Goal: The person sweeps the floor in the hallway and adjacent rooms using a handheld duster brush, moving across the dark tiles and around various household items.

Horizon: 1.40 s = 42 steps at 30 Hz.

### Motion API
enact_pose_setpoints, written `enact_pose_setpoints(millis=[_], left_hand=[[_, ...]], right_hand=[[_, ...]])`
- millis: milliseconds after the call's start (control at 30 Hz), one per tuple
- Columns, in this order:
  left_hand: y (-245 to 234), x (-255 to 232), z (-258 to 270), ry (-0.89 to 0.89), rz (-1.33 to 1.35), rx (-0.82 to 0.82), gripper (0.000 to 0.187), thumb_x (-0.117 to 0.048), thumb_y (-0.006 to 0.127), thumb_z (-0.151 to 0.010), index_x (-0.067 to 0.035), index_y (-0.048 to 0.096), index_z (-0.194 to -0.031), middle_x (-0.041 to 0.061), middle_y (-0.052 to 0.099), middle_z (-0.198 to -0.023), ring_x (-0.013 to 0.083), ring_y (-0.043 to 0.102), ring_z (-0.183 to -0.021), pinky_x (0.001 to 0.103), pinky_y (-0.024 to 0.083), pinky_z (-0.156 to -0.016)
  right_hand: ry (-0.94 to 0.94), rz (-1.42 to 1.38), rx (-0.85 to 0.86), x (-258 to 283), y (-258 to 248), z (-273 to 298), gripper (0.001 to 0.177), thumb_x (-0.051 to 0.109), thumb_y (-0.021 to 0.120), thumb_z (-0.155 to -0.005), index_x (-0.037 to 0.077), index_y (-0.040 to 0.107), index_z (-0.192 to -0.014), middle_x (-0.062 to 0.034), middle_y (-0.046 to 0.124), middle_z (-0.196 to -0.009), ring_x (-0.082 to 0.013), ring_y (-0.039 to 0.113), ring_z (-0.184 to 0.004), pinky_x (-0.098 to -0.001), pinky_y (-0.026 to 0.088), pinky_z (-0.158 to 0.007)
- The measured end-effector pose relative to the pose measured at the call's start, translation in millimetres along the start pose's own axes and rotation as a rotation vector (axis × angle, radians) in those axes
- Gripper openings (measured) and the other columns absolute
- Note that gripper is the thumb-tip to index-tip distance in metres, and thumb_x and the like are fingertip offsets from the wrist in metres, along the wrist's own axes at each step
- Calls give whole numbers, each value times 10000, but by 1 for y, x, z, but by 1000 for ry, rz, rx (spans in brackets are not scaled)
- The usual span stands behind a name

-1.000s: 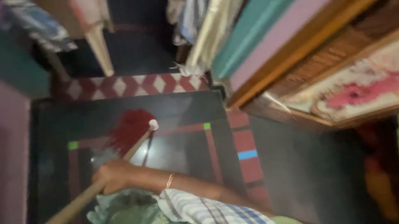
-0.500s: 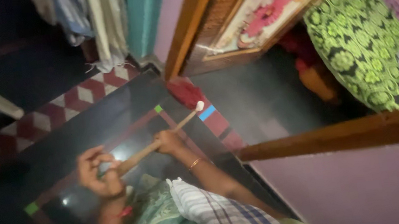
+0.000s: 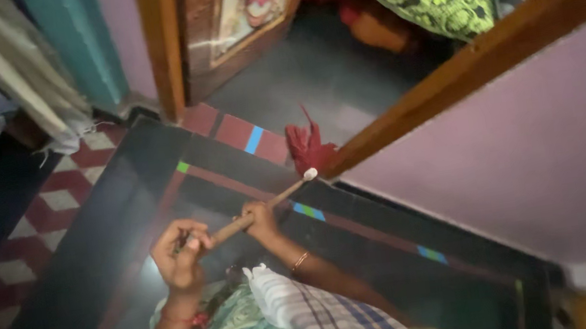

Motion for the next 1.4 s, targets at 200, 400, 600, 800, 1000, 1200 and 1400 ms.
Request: enact_pose_setpoints(millis=[200, 400, 600, 800, 1000, 1200, 1400], left_hand=[[37, -7, 0, -106, 201, 366, 443, -389, 636, -909, -26, 521, -682, 77, 566, -640, 161, 524, -644, 305, 431, -705], [105, -82, -15, 195, -82, 817, 409, -345, 669, -783, -60, 441, -598, 107, 531, -603, 267, 576, -590, 366, 427, -593], [162, -22, -33, 158, -243, 1051, 337, -165, 720, -661, -73, 436, -504, 119, 533, -523, 306, 567, -497, 407, 421, -500], [179, 52, -111, 218, -387, 781, 247, -90, 658, -754, -41, 498, -572, 151, 553, -591, 342, 570, -543, 437, 442, -540], [222, 14, -148, 244, -424, 676, 319, -112, 679, -800, -33, 450, -592, 148, 486, -572, 348, 511, -521, 435, 387, -521], [264, -46, -177, 398, -250, 764, 233, -85, 679, -717, -62, 491, -581, 76, 481, -543, 255, 487, -476, 403, 350, -495], [281, -27, -200, 431, -92, 839, 204, -68, 669, -745, -52, 493, -643, 99, 544, -635, 261, 533, -543, 386, 416, -542]], right_hand=[[128, -15, -275, 79, -39, 15, 361, 230, 873, -729, 84, 547, -676, -97, 587, -712, -319, 571, -721, -429, 451, -673], [48, -175, -565, 89, -55, 2, 430, 135, 869, -795, 74, 453, -707, -65, 514, -706, -286, 518, -707, -398, 427, -686], [-217, -129, -623, 31, -61, -44, 417, 126, 843, -789, 97, 439, -691, -49, 505, -703, -294, 567, -745, -410, 461, -709], [-305, -149, -409, -39, -58, -154, 415, 137, 821, -780, 126, 420, -671, -24, 480, -683, -291, 602, -781, -414, 504, -728], [-386, -94, -109, 21, -103, -192, 393, 133, 775, -826, 86, 452, -606, -89, 502, -645, -283, 513, -645, -431, 421, -629], [-249, -297, -40, 81, -167, -215, 328, 66, 659, -930, 28, 460, -672, -154, 480, -676, -335, 487, -604, -455, 395, -574], [-213, -258, -141, 32, -166, -236, 340, 31, 645, -898, 34, 422, -641, -160, 420, -625, -339, 435, -536, -454, 353, -529]])
Point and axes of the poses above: each hand's wrist, its own z-axis away from the middle knuckle, its own y-axis out of the palm, x = y × z, the point moved 9 cm from there along -z, towards the middle knuckle
